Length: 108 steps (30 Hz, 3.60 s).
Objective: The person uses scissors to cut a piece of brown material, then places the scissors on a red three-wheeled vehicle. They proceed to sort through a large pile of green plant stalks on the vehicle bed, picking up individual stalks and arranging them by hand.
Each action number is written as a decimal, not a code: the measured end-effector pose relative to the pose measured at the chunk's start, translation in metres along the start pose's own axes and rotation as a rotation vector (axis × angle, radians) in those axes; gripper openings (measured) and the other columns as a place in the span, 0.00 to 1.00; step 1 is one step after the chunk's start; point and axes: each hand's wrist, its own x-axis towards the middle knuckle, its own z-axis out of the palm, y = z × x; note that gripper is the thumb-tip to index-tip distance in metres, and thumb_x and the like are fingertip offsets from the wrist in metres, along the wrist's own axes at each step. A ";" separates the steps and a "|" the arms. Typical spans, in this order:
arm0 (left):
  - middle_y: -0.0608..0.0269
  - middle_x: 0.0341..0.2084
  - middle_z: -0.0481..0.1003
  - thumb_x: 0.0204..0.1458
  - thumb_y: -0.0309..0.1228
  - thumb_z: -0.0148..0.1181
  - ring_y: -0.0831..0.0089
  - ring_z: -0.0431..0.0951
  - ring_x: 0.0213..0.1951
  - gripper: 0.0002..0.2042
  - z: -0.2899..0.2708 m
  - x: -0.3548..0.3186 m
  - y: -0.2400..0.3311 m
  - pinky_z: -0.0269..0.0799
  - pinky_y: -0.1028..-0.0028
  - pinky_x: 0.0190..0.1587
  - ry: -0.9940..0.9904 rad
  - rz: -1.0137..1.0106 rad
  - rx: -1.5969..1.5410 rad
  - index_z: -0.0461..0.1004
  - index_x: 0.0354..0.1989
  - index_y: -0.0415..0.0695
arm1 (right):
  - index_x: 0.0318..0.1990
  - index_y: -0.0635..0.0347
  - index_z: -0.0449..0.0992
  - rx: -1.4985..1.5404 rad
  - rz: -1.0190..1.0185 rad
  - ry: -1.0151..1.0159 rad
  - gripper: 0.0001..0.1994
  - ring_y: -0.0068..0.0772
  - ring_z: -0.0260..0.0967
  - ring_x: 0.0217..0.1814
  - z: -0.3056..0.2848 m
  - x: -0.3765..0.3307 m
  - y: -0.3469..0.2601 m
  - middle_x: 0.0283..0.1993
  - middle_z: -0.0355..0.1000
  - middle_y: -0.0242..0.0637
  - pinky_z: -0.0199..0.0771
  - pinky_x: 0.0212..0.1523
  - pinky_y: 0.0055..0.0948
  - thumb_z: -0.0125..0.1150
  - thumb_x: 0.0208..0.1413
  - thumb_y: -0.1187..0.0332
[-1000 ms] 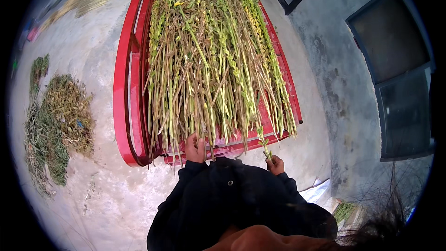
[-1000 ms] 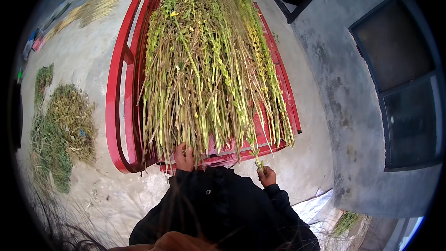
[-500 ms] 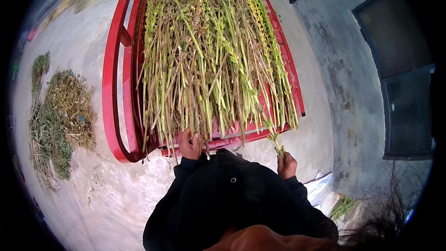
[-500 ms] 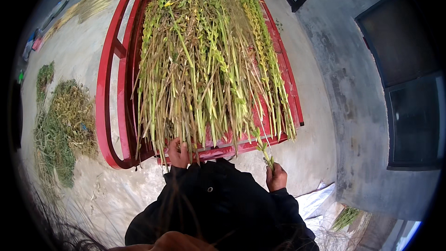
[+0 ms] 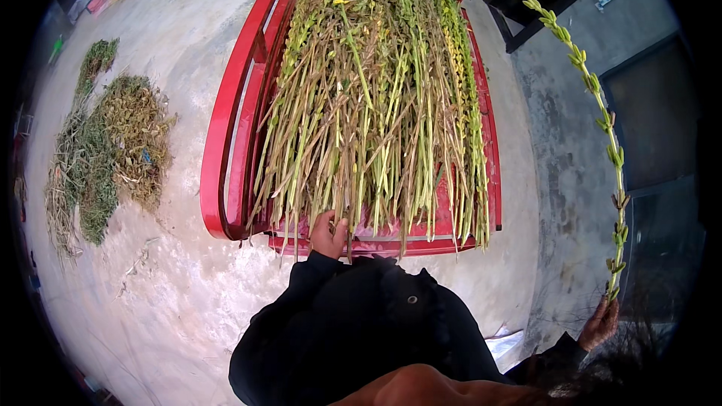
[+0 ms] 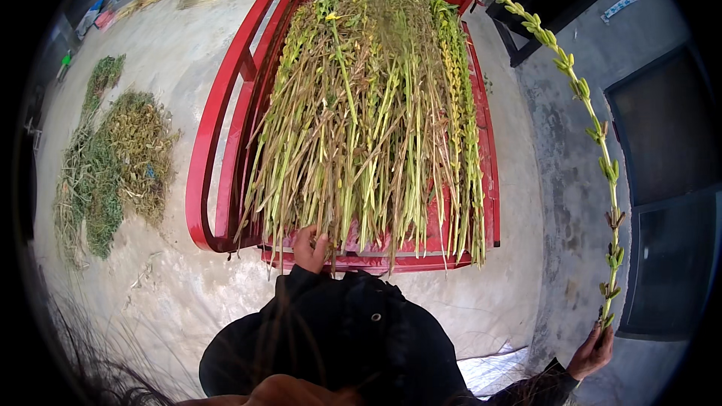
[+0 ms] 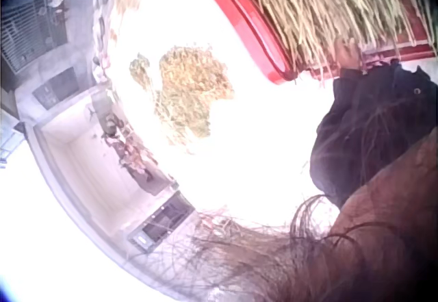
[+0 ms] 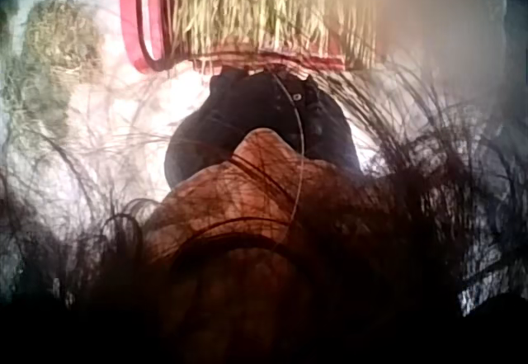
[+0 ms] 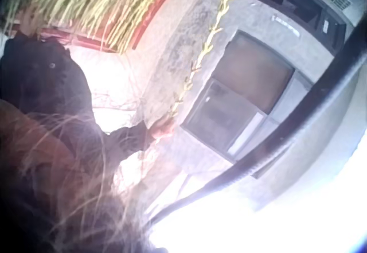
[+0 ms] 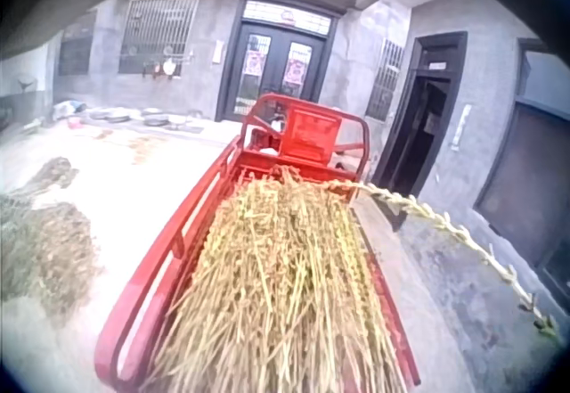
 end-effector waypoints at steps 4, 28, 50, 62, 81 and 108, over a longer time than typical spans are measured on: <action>0.50 0.29 0.68 0.47 0.31 0.56 0.59 0.70 0.31 0.13 -0.013 -0.001 -0.002 0.66 0.69 0.33 0.023 -0.074 -0.079 0.67 0.39 0.37 | 0.31 0.65 0.71 0.585 0.355 0.055 0.08 0.14 0.53 0.22 0.072 -0.012 0.023 0.22 0.62 0.24 0.54 0.22 0.15 0.54 0.54 0.68; 0.70 0.22 0.70 0.51 0.34 0.55 0.84 0.69 0.20 0.08 -0.098 0.013 0.000 0.60 0.86 0.16 0.438 -0.492 -0.110 0.68 0.33 0.44 | 0.24 0.64 0.74 0.594 0.368 -0.084 0.09 0.43 0.67 0.20 0.565 -0.011 -0.052 0.17 0.67 0.46 0.66 0.24 0.33 0.62 0.41 0.67; 0.69 0.19 0.69 0.52 0.32 0.49 0.78 0.68 0.23 0.09 -0.131 0.193 -0.119 0.64 0.80 0.24 0.164 -0.317 0.112 0.71 0.37 0.42 | 0.33 0.56 0.71 0.084 0.541 -0.550 0.08 0.42 0.67 0.34 0.582 -0.159 -0.040 0.30 0.68 0.41 0.66 0.35 0.39 0.49 0.44 0.70; 0.59 0.22 0.72 0.54 0.35 0.45 0.69 0.72 0.20 0.13 -0.111 0.181 -0.163 0.69 0.69 0.21 0.083 -1.056 -0.462 0.72 0.33 0.37 | 0.38 0.57 0.69 0.062 0.530 -0.678 0.10 0.41 0.64 0.43 0.596 -0.167 -0.055 0.36 0.66 0.38 0.66 0.37 0.41 0.46 0.48 0.70; 0.42 0.27 0.72 0.47 0.38 0.54 0.48 0.72 0.32 0.17 -0.018 0.134 -0.082 0.67 0.58 0.34 0.227 -0.196 0.601 0.70 0.35 0.34 | 0.39 0.66 0.71 1.114 -0.188 -0.583 0.12 0.32 0.68 0.26 0.396 0.030 -0.230 0.28 0.69 0.42 0.69 0.26 0.28 0.58 0.45 0.75; 0.52 0.26 0.67 0.48 0.32 0.48 0.58 0.73 0.23 0.12 0.099 0.083 -0.052 0.70 0.67 0.21 0.070 -0.278 0.365 0.59 0.38 0.39 | 0.64 0.45 0.31 1.844 0.777 -1.536 0.35 0.26 0.56 0.23 0.324 -0.003 -0.544 0.34 0.59 0.45 0.57 0.17 0.21 0.43 0.54 0.78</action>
